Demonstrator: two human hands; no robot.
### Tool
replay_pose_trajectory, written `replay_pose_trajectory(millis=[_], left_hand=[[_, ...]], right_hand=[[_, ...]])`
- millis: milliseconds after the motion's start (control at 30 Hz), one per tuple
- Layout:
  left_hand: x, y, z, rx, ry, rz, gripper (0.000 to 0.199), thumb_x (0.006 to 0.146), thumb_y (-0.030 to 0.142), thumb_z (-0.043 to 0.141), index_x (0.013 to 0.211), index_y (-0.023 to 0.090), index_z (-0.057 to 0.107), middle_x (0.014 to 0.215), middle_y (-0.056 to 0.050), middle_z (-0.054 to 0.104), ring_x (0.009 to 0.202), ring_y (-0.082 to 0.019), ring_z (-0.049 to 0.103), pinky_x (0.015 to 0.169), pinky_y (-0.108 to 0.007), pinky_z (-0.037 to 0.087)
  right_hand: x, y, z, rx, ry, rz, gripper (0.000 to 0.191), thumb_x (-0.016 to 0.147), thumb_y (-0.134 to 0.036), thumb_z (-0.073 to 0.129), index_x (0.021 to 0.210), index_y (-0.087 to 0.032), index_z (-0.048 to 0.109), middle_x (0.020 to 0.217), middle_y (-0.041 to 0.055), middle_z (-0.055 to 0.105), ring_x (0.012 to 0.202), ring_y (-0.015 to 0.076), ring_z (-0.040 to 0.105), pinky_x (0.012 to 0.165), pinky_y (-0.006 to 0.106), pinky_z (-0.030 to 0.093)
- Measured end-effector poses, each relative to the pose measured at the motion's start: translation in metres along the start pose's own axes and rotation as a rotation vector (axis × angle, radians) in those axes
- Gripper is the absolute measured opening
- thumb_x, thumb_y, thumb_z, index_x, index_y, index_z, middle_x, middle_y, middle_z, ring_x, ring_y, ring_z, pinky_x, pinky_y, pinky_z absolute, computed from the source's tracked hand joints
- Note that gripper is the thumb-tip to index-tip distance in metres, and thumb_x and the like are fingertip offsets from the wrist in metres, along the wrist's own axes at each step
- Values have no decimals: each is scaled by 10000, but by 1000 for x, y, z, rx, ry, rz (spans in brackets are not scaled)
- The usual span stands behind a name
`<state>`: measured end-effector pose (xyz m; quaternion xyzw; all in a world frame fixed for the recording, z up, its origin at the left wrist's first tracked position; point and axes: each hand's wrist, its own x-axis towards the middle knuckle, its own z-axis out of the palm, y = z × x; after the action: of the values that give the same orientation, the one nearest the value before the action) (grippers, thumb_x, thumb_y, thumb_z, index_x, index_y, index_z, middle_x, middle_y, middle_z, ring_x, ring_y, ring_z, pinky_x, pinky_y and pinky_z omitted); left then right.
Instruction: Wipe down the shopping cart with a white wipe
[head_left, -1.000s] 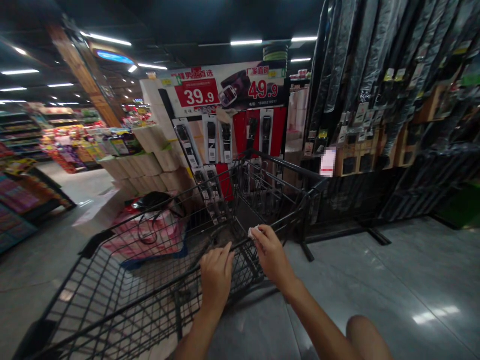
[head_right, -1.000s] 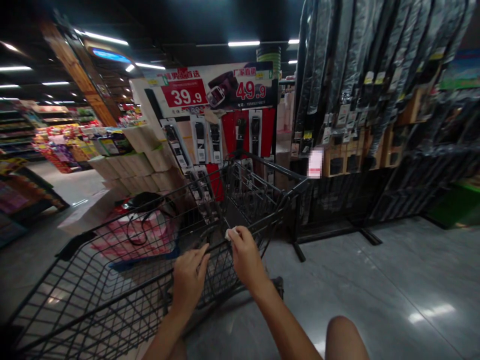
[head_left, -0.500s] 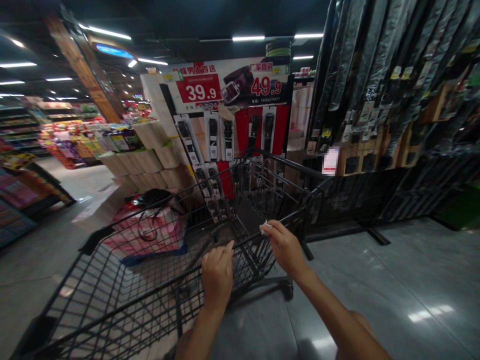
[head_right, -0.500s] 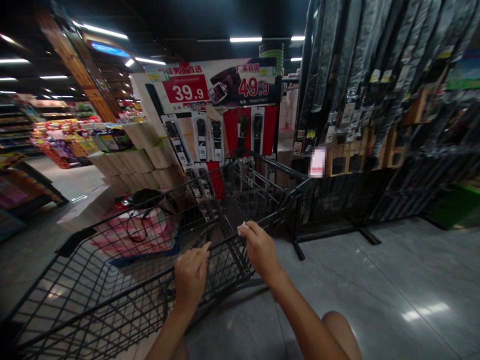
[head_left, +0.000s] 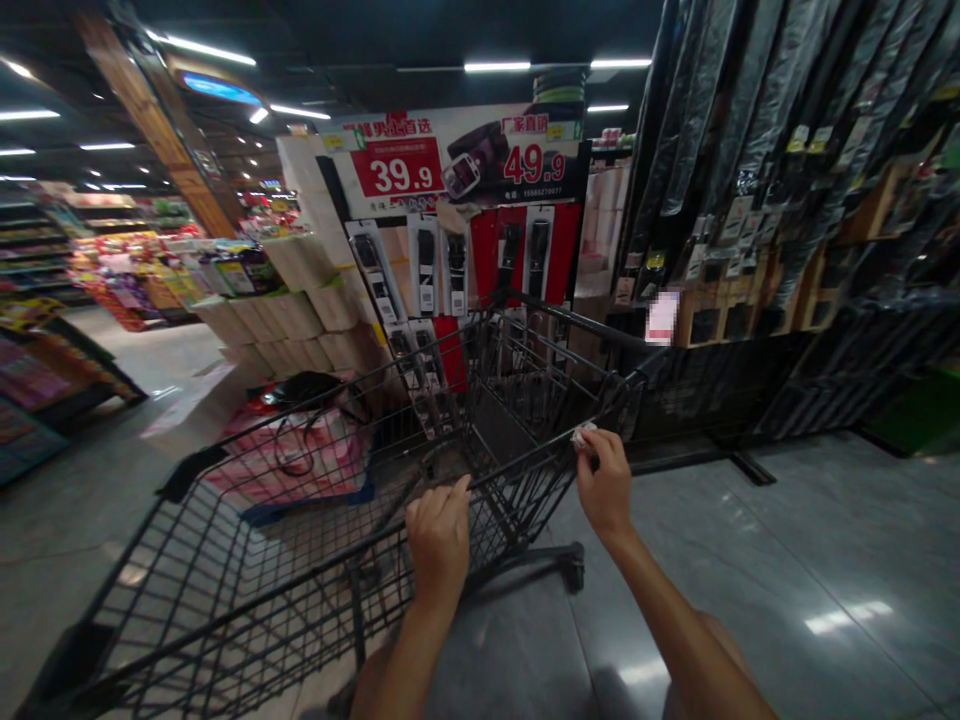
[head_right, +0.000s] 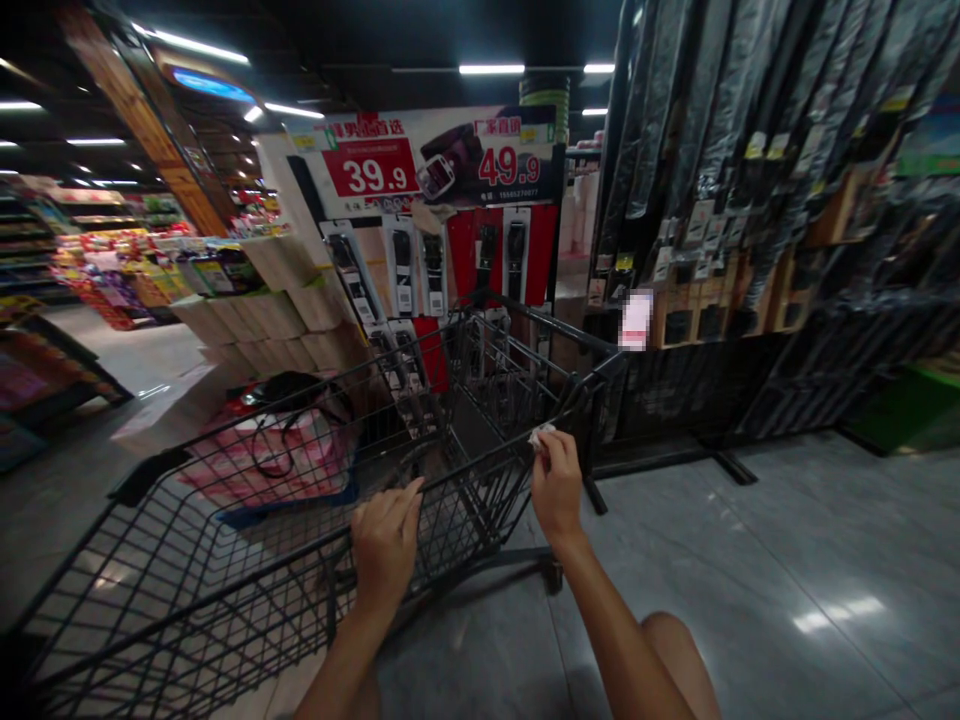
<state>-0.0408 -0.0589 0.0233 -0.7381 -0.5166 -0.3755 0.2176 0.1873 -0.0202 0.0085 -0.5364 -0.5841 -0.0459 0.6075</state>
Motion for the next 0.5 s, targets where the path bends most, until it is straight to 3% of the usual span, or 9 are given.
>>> replay_pose_trajectory(millis=[300, 500], left_hand=[[1, 2, 1, -18, -23, -61, 259, 929, 248, 415, 1039, 187, 642, 774, -20, 651, 732, -156, 550, 690, -308, 351], [1, 4, 1, -18, -17, -70, 249, 925, 254, 424, 1007, 181, 647, 769, -19, 652, 744, -163, 551, 715, -314, 350]], right_hand=[[-39, -32, 43, 178, 138, 354, 93, 853, -216, 500, 889, -174, 574, 924, 79, 521, 863, 190, 546, 716, 332, 508], [-59, -54, 46, 269, -14, 274, 140, 829, -131, 485, 887, -177, 603, 923, 74, 535, 877, 186, 556, 772, 339, 489]])
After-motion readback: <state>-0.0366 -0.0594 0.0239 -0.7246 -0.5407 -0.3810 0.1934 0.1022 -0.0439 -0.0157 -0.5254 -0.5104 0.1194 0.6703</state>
